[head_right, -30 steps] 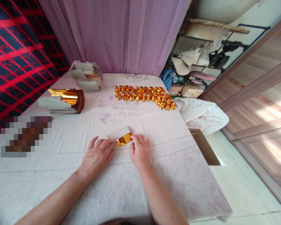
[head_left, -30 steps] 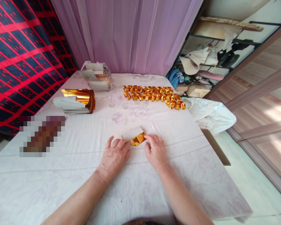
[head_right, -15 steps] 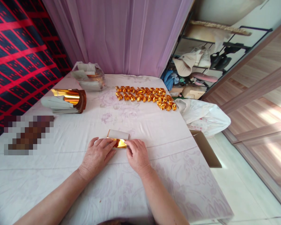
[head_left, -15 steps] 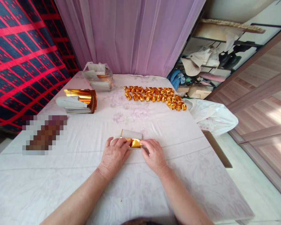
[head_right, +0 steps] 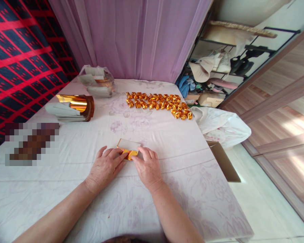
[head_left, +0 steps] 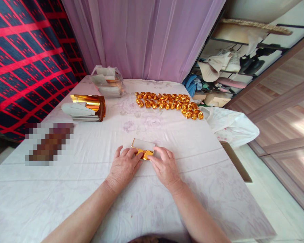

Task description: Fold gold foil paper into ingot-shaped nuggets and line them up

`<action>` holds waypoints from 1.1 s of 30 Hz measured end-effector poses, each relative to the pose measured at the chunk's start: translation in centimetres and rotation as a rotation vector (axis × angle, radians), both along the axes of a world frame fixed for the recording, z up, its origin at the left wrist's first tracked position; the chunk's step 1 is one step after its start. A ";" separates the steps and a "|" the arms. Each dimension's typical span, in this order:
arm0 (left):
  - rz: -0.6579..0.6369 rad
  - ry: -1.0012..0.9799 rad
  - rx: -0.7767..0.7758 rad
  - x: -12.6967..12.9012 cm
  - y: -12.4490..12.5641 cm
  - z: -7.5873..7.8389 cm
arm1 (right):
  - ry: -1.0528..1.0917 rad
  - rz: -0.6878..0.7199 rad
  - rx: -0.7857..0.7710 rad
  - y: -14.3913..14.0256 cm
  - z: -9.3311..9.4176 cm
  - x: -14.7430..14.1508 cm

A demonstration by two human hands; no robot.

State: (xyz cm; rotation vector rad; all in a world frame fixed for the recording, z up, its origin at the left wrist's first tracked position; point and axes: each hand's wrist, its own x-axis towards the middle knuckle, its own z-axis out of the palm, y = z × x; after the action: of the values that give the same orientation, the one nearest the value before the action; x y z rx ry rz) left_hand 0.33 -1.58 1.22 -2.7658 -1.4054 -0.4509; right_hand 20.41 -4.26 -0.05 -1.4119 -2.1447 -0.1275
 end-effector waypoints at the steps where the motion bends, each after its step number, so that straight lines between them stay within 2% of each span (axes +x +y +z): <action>1: -0.002 0.000 0.004 0.0 0.0 0.0 | -0.014 0.003 0.022 0.0 0.1 -0.1; 6: -0.015 -0.010 0.030 -0.1 -0.2 -0.3 | -0.061 0.082 0.022 0.0 0.1 -0.3; 12: -0.116 -0.037 0.036 -0.3 -0.5 -0.8 | -0.010 0.151 -0.041 0.0 -0.1 -0.5; 17: -0.115 -0.038 0.059 -0.4 -0.4 -1.1 | 0.014 0.099 -0.130 -0.1 0.0 -0.3; 26: -0.103 0.009 0.045 -0.2 -0.5 -0.6 | -0.005 0.087 -0.086 -0.2 0.0 -0.1; 33: -0.087 0.026 0.034 0.0 -0.5 -0.5 | 0.020 0.047 -0.138 -0.1 0.0 0.0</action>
State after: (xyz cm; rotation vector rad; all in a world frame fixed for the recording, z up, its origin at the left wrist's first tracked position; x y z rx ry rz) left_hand 0.33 -2.13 0.73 -2.8038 -1.2640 -0.4340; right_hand 20.37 -4.33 -0.04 -1.4314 -2.2041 0.0533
